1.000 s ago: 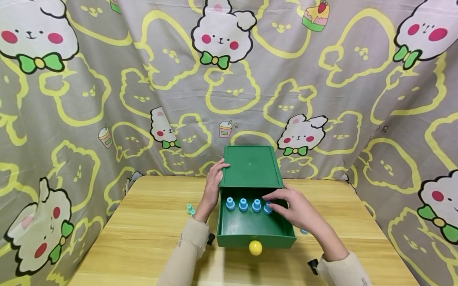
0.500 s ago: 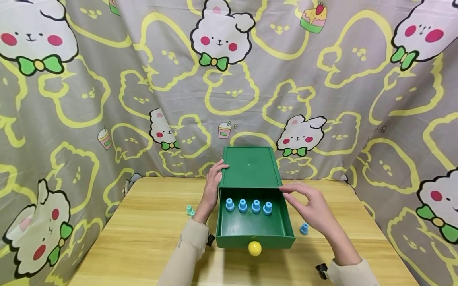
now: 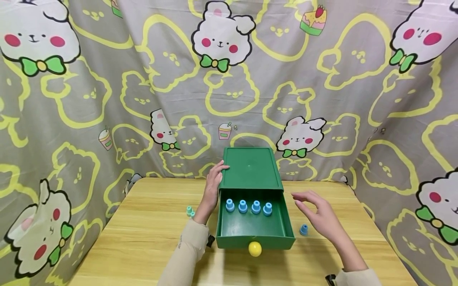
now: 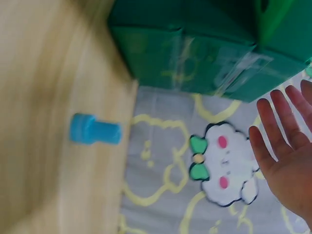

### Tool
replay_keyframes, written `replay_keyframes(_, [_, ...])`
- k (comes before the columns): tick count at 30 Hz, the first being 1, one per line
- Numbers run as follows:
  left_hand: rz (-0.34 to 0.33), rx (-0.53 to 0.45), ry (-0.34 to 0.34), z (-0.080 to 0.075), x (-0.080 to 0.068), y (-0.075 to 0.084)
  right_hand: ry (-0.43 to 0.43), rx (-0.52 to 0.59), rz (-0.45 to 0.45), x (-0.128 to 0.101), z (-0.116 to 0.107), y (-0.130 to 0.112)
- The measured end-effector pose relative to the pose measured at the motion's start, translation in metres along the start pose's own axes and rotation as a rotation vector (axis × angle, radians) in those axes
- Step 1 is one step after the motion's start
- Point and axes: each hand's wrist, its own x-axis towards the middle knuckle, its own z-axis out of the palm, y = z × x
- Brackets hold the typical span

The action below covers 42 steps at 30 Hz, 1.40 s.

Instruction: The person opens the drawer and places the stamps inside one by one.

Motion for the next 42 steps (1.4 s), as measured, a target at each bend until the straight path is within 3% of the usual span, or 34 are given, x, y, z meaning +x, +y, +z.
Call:
replay_keyframes(4, [-0.003, -0.005, 0.001, 0.001, 0.000, -0.002, -0.054, -0.045, 0.039, -0.007, 0.003, 0.014])
replay_keyframes(8, [-0.016, -0.001, 0.001, 0.002, 0.000, 0.000, -0.160, -0.067, 0.084, -0.015, 0.008, 0.030])
replay_keyframes(15, [-0.011, -0.035, 0.009, 0.001, -0.005, 0.033, -0.283, -0.003, 0.178, -0.026, 0.016, 0.055])
replay_keyframes(18, [-0.010, -0.041, 0.007, 0.001, -0.006, 0.036, -0.330, 0.022, 0.204, -0.032, 0.020, 0.064])
replay_keyframes(28, [0.004, 0.006, 0.008, 0.001, 0.000, 0.001, -0.396, 0.027, 0.173, -0.040, 0.031, 0.077])
replay_keyframes(36, [0.015, 0.017, 0.001, -0.001, -0.001, 0.000, -0.405, 0.026, 0.168, -0.040, 0.031, 0.082])
replay_keyframes(42, [0.006, 0.016, -0.003, -0.001, 0.000, 0.000, -0.383, 0.009, 0.226, -0.038, 0.030, 0.080])
